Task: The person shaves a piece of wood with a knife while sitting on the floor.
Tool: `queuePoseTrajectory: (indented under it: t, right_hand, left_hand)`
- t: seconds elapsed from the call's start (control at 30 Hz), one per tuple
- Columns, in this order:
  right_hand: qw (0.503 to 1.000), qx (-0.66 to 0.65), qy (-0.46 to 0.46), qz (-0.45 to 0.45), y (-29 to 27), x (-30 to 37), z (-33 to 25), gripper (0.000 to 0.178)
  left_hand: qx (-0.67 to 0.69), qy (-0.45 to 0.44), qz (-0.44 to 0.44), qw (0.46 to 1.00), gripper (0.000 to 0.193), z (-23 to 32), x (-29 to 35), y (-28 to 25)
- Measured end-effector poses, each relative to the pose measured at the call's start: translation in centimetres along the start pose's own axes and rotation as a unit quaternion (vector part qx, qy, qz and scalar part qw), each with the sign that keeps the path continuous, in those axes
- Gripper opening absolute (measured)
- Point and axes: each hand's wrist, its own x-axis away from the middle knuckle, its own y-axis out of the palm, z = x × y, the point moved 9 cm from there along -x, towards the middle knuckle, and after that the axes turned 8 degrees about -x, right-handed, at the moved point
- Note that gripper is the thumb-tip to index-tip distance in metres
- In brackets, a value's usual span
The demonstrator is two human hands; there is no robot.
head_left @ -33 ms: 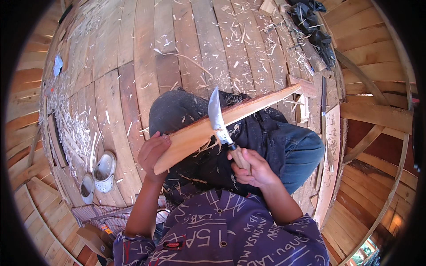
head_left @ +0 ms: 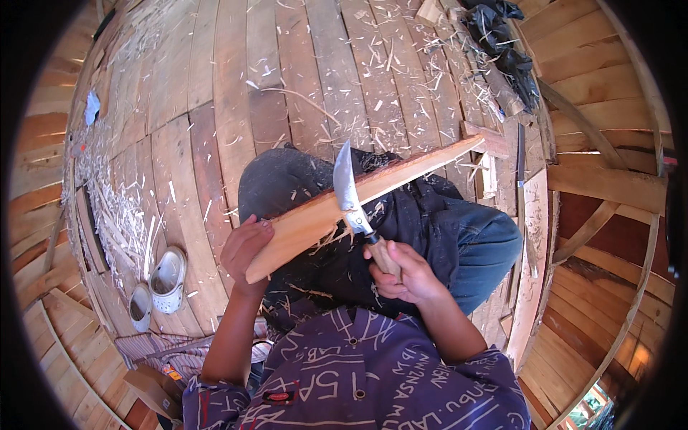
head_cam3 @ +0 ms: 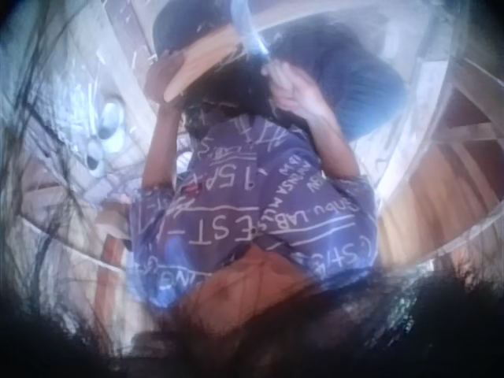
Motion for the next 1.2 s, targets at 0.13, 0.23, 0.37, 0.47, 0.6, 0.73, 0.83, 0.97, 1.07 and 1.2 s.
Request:
queuePoseTrajectory:
  t: [0.13, 0.23, 0.37, 0.47, 0.6, 0.73, 0.83, 0.97, 1.07, 1.2]
  right_hand:
    - [0.959, 0.219, -0.180, 0.027, 1.0, -0.6, -2.5, 0.032]
    - [0.728, 0.563, -0.366, 0.141, 5.6, 1.4, -6.6, 0.028]
    - [0.751, 0.410, -0.448, 0.259, 2.3, 6.2, -11.0, 0.023]
    - [0.792, 0.282, -0.461, 0.286, 2.0, 8.6, -14.2, 0.025]
    - [0.859, 0.432, -0.193, 0.198, 1.7, 7.4, -12.6, 0.031]
    - [0.850, 0.198, -0.407, 0.269, 0.1, 9.2, -14.9, 0.026]
    - [0.861, 0.396, -0.194, 0.253, -0.2, 5.9, -11.0, 0.022]
    - [0.872, 0.317, -0.287, 0.239, 0.2, 6.7, -13.3, 0.029]
    - [0.818, 0.429, -0.260, 0.281, -0.8, 6.0, -12.7, 0.025]
    - [0.865, 0.420, -0.184, 0.206, -0.7, 5.1, -11.2, 0.024]
  left_hand:
    - [0.004, -0.044, 0.018, 0.999, 0.008, -0.2, -0.2, -0.1]
    - [0.002, -0.070, 0.025, 0.997, 0.008, -0.4, -0.2, -0.2]
    - [-0.001, -0.012, 0.002, 1.000, 0.005, 0.5, -0.6, -0.1]
    - [-0.015, 0.018, 0.001, 1.000, 0.004, 1.1, -0.7, 0.0]
    - [-0.036, 0.068, -0.002, 0.997, 0.006, 1.5, -0.3, 0.0]
    - [-0.050, 0.108, -0.010, 0.993, 0.006, 1.9, -0.2, 0.3]
    - [-0.072, 0.129, -0.008, 0.989, 0.005, 2.1, 0.2, 0.4]
    - [-0.073, 0.112, -0.008, 0.991, 0.007, 2.0, 0.3, 0.2]
    - [-0.078, 0.103, -0.006, 0.992, 0.006, 1.9, -0.2, 0.5]
    - [-0.084, 0.107, -0.010, 0.991, 0.006, 1.7, 0.4, 0.2]
